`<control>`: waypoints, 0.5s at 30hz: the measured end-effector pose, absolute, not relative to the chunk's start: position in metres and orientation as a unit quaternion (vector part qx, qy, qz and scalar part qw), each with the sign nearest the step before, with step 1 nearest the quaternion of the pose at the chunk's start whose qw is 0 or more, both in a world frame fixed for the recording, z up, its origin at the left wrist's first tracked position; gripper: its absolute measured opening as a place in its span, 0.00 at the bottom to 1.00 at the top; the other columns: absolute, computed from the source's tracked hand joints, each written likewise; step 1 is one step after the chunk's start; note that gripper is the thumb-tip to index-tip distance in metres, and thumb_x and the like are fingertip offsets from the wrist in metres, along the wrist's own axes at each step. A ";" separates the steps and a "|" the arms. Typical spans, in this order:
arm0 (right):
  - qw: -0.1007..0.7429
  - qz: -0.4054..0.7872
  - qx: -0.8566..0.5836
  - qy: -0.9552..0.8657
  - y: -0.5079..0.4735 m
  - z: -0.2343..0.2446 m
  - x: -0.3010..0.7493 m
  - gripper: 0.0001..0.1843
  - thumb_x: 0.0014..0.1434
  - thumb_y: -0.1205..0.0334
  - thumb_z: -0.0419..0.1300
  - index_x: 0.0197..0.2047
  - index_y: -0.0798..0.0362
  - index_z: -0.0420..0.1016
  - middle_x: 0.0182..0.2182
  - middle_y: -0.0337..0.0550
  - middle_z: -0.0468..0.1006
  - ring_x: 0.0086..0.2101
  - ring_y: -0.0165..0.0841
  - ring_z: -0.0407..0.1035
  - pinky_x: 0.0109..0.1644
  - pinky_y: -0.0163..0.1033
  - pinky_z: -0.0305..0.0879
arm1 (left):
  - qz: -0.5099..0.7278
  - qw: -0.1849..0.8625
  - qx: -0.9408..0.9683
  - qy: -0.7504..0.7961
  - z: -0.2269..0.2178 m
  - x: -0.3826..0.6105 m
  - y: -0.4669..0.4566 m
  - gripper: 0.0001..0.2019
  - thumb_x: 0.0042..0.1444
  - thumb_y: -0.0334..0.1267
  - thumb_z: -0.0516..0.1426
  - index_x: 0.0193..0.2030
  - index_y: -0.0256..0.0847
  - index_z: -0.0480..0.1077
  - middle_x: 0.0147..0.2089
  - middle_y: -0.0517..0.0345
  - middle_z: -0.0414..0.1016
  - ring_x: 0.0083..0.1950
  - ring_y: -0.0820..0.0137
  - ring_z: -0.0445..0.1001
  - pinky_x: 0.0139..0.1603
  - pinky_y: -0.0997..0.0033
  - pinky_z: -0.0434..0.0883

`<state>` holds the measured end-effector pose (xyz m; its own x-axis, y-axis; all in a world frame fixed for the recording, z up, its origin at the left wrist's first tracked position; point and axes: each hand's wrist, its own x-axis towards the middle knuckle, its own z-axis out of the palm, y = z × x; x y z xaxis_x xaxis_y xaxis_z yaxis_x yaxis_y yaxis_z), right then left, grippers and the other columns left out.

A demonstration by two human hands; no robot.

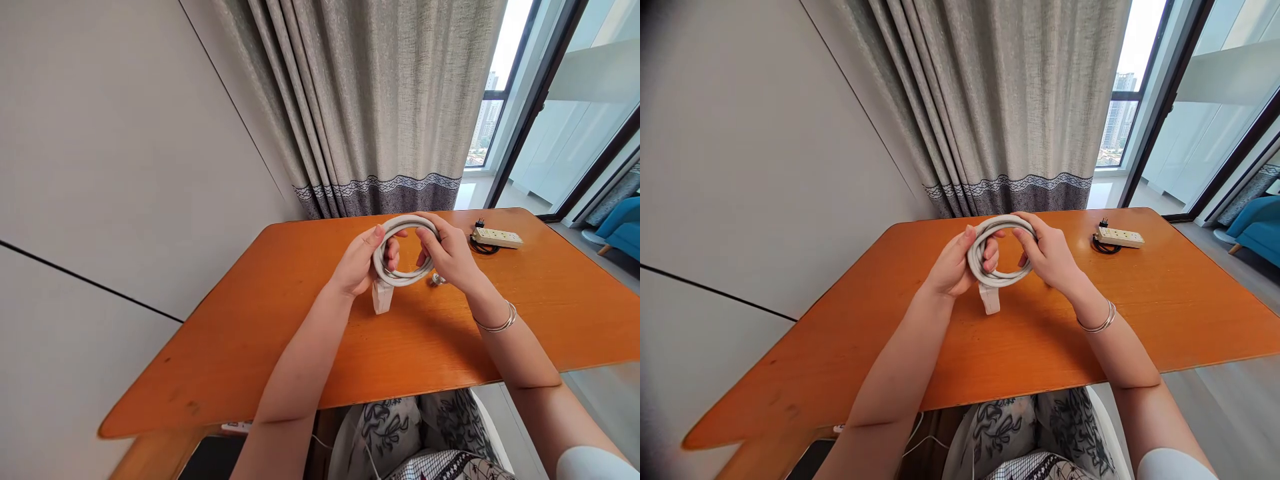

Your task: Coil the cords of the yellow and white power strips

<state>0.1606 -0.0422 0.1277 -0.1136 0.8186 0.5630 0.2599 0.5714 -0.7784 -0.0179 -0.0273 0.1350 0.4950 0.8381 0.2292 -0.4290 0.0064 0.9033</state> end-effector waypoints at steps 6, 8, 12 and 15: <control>0.582 0.289 -0.379 -0.659 -0.041 0.128 0.160 0.25 0.65 0.41 0.57 0.54 0.52 0.72 0.24 0.32 0.71 0.17 0.27 0.69 0.20 0.32 0.64 | 0.435 0.669 0.582 0.155 0.135 -0.030 -0.020 0.26 0.48 0.53 0.70 0.46 0.34 0.75 0.34 0.53 0.79 0.34 0.68 0.79 0.30 0.74 0.74; 0.589 0.294 -0.375 -0.652 -0.042 0.128 0.159 0.26 0.64 0.39 0.57 0.54 0.52 0.72 0.23 0.32 0.69 0.17 0.27 0.69 0.18 0.32 0.62 | 0.430 0.656 0.599 0.158 0.135 -0.032 -0.019 0.27 0.50 0.54 0.69 0.48 0.34 0.75 0.35 0.52 0.79 0.33 0.67 0.80 0.30 0.73 0.75; 0.587 0.310 -0.363 -0.654 -0.043 0.129 0.159 0.28 0.64 0.37 0.57 0.55 0.51 0.72 0.20 0.29 0.64 0.17 0.27 0.69 0.17 0.31 0.59 | 0.427 0.651 0.608 0.158 0.134 -0.033 -0.019 0.29 0.53 0.56 0.66 0.52 0.35 0.73 0.38 0.50 0.80 0.30 0.69 0.80 0.29 0.73 0.76; 0.585 0.317 -0.353 -0.658 -0.045 0.129 0.159 0.29 0.64 0.37 0.57 0.56 0.51 0.71 0.21 0.30 0.66 0.17 0.27 0.68 0.18 0.32 0.61 | 0.417 0.656 0.614 0.136 0.134 -0.033 -0.019 0.29 0.54 0.55 0.66 0.55 0.34 0.73 0.42 0.46 0.81 0.32 0.67 0.81 0.30 0.71 0.76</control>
<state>0.1595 -0.0454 0.1287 -0.0667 0.8346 0.5469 0.0938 0.5509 -0.8293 -0.0330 -0.0188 0.1343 0.6155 0.7140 0.3338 -0.3801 -0.1021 0.9193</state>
